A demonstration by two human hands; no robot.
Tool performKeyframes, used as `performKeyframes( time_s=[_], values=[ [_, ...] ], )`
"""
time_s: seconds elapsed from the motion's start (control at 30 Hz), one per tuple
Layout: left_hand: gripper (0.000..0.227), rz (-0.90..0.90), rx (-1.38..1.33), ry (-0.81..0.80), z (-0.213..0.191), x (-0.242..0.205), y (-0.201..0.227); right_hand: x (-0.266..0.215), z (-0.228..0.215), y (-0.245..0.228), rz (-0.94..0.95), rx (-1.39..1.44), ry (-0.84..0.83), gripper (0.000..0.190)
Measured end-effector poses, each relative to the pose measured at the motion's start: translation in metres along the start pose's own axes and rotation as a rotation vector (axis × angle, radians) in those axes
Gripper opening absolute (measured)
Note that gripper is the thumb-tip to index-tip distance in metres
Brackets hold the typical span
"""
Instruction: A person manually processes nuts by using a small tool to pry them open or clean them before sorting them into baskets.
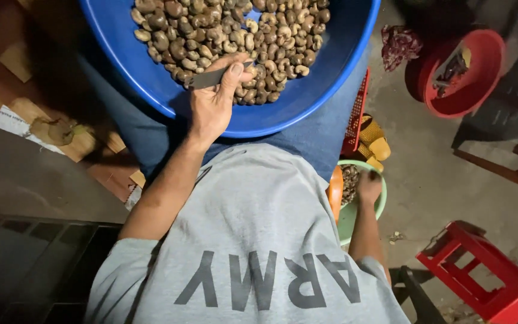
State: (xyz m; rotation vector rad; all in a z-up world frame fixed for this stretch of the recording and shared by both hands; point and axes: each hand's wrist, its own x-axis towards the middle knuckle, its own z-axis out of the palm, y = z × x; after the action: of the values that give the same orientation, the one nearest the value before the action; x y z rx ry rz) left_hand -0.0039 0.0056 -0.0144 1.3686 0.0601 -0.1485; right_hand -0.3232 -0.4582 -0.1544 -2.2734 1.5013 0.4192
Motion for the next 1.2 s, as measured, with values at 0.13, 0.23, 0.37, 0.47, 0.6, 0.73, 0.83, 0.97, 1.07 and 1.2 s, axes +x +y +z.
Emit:
performKeyframes(
  time_s=[0.13,0.23,0.37,0.47,0.6,0.73,0.83,0.97,1.07,1.2],
  values=[
    [0.035,-0.012,0.050,0.023,0.000,0.001,0.004,-0.046,-0.043,-0.187,-0.598,0.317,0.146,0.036],
    [0.035,-0.006,0.050,0.045,-0.001,-0.001,0.003,-0.113,-0.082,-0.313,-0.952,0.521,0.135,0.024],
    [0.033,0.021,0.022,0.117,0.001,-0.002,0.001,-0.179,-0.102,-0.427,-1.394,0.346,-0.057,0.034],
    [0.036,-0.005,0.026,0.154,-0.001,-0.003,-0.004,-0.181,-0.058,-0.468,-1.694,-0.134,-0.046,0.025],
    [0.037,0.015,0.104,0.155,-0.002,-0.002,0.006,-0.143,0.049,-0.450,-1.616,-0.592,0.100,0.040],
    [0.032,0.069,0.172,0.194,0.002,0.001,-0.013,-0.148,0.060,-0.446,-1.441,-0.810,-0.077,0.044],
    [0.032,0.054,0.144,0.162,0.002,0.001,-0.012,-0.144,0.054,-0.439,-1.425,-0.603,-0.185,0.047],
    [0.031,0.065,0.110,0.157,0.005,0.002,0.003,-0.153,0.013,-0.449,-1.254,0.009,-0.535,0.029],
    [0.031,0.075,0.162,0.111,0.003,0.001,0.010,-0.151,0.017,-0.442,-0.888,0.577,-0.890,0.022],
    [0.033,0.054,0.177,0.039,0.005,0.003,0.018,-0.156,0.017,-0.440,-0.750,0.821,-0.957,0.028]
  ],
)
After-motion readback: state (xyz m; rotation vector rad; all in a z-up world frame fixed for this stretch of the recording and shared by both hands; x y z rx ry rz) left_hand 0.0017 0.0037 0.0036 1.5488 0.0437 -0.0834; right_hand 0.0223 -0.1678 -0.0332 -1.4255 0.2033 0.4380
